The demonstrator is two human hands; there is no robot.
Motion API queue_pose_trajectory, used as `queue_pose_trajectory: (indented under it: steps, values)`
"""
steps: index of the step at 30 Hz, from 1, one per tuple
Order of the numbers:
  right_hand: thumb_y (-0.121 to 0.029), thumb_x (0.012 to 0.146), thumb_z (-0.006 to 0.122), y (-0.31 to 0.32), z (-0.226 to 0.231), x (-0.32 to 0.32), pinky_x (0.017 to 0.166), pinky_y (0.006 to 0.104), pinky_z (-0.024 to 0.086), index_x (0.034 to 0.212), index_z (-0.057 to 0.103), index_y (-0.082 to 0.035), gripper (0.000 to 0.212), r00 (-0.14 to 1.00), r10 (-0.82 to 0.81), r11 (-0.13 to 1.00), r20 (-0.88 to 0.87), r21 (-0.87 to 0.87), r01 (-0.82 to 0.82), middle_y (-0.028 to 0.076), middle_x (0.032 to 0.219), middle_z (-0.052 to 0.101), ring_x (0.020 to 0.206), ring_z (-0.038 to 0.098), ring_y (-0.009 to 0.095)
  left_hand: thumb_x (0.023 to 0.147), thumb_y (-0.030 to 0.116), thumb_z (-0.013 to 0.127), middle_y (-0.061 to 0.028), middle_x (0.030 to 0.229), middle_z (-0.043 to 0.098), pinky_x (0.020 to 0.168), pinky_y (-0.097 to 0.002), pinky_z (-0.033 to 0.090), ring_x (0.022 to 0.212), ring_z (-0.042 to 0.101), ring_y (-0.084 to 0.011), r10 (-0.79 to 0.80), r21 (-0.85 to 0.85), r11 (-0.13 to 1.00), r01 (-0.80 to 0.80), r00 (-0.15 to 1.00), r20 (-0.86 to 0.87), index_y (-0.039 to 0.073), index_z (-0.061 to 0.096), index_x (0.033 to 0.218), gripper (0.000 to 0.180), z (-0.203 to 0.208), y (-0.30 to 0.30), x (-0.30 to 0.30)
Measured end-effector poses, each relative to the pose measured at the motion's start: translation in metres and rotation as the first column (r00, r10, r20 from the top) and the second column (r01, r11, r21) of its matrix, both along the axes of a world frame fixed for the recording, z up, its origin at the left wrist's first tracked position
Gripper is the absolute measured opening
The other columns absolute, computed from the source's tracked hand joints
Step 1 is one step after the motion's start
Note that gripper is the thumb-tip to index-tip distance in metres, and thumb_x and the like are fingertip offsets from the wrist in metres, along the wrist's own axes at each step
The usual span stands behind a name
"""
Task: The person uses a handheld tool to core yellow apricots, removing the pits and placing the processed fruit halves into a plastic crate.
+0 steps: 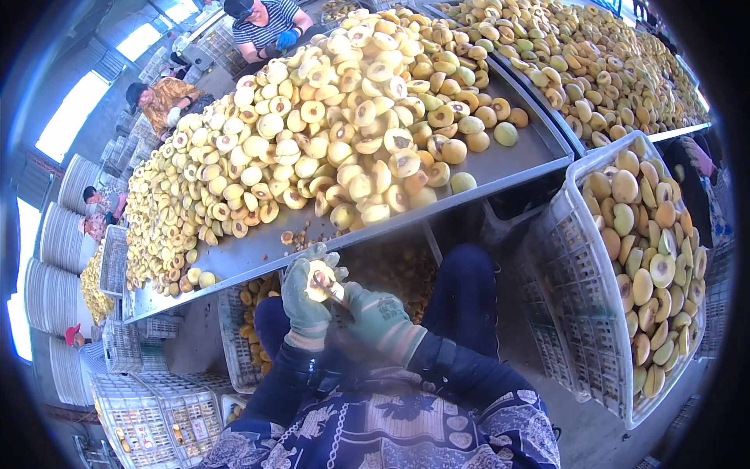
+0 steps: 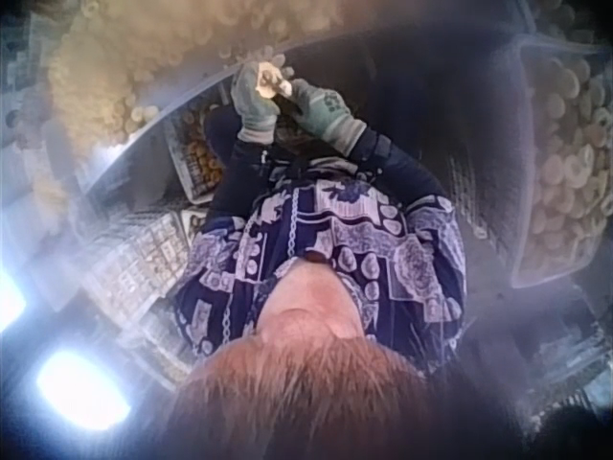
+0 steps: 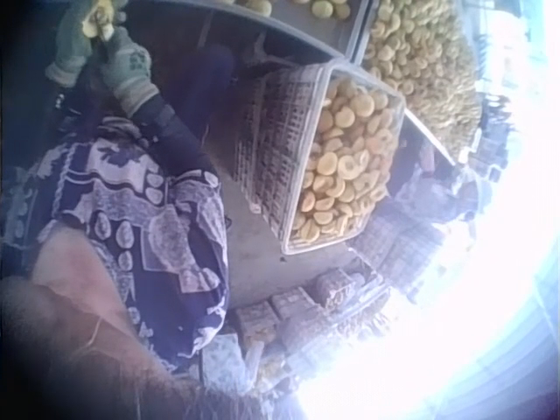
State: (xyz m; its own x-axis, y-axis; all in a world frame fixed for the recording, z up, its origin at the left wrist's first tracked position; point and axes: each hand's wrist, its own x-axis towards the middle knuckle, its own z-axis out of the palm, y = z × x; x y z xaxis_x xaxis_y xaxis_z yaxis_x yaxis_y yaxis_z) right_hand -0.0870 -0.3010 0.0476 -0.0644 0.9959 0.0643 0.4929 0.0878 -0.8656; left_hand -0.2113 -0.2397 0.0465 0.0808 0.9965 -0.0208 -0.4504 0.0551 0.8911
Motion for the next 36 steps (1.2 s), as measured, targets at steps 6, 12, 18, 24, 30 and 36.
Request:
queue_pose_trajectory:
  steps: [6, 12, 18, 24, 30, 36]
  values:
    - [-0.025, 0.080, 0.064, 0.001, 0.012, 0.012, 0.063, 0.0471, 0.046, 0.097, 0.049, -0.007, 0.028, 0.995, 0.098, 0.987, -0.005, -0.127, -0.098, 0.021, 0.079, 0.061, 0.075, 0.060, 0.040, 0.091, 0.024, 0.051, -0.0166, 0.109, 0.061, 0.069, -0.0406, 0.058, 0.091, 0.065, -0.0304, -0.064, -0.081, 0.995, 0.054, 0.990, -0.126, -0.007, 0.056, 0.110, 0.037, 0.006, 0.005, -0.007]
    - [-0.026, 0.081, 0.062, 0.002, 0.009, 0.006, 0.068, 0.0430, 0.048, 0.093, 0.055, -0.007, 0.024, 0.993, 0.097, 0.964, -0.072, -0.239, -0.112, 0.020, 0.082, 0.062, 0.079, 0.061, 0.037, 0.091, 0.019, 0.051, -0.0194, 0.112, 0.060, 0.070, -0.0441, 0.059, 0.095, 0.064, -0.0343, 0.079, 0.023, 0.997, -0.076, 0.991, -0.108, -0.009, 0.056, 0.109, 0.034, -0.007, 0.003, -0.002]
    - [-0.019, 0.084, 0.061, 0.012, 0.012, 0.016, 0.069, 0.0249, 0.049, 0.093, 0.061, -0.007, 0.016, 0.568, 0.026, 0.868, -0.823, -0.263, -0.421, 0.007, 0.077, 0.061, 0.072, 0.062, 0.018, 0.091, 0.013, 0.052, -0.0198, 0.111, 0.061, 0.073, -0.0420, 0.058, 0.096, 0.064, -0.0338, -0.145, -0.070, 0.987, 0.142, 0.989, -0.041, -0.007, 0.058, 0.107, 0.027, -0.001, 0.012, -0.015]
    - [-0.022, 0.087, 0.057, 0.014, -0.002, 0.022, 0.052, 0.0283, 0.049, 0.103, 0.055, -0.006, 0.023, 0.707, 0.000, 0.630, -0.707, -0.549, -0.549, 0.007, 0.074, 0.061, 0.057, 0.059, 0.013, 0.093, 0.013, 0.052, -0.0183, 0.111, 0.062, 0.075, -0.0387, 0.058, 0.097, 0.064, -0.0309, -0.155, -0.060, 0.986, 0.152, 0.987, -0.039, -0.006, 0.059, 0.108, 0.026, 0.000, 0.006, -0.011]
    - [-0.022, 0.087, 0.057, 0.015, 0.014, 0.017, 0.042, 0.0246, 0.043, 0.101, 0.055, -0.007, 0.021, 0.921, 0.226, 0.849, -0.318, -0.400, -0.346, 0.003, 0.063, 0.054, 0.048, 0.053, 0.011, 0.094, 0.014, 0.050, -0.0171, 0.111, 0.062, 0.075, -0.0357, 0.057, 0.097, 0.064, -0.0284, -0.126, -0.025, 0.992, 0.125, 0.989, -0.083, -0.006, 0.058, 0.111, 0.028, -0.010, 0.005, -0.016]
    - [-0.022, 0.086, 0.061, 0.017, 0.010, 0.027, 0.037, 0.0219, 0.040, 0.099, 0.056, -0.006, 0.022, 0.598, -0.013, 0.558, -0.801, -0.502, -0.660, 0.001, 0.062, 0.054, 0.043, 0.049, 0.009, 0.092, 0.012, 0.050, -0.0177, 0.110, 0.062, 0.072, -0.0358, 0.058, 0.095, 0.065, -0.0284, -0.250, -0.105, 0.965, 0.240, 0.964, -0.095, -0.006, 0.059, 0.108, 0.026, 0.010, 0.014, -0.016]
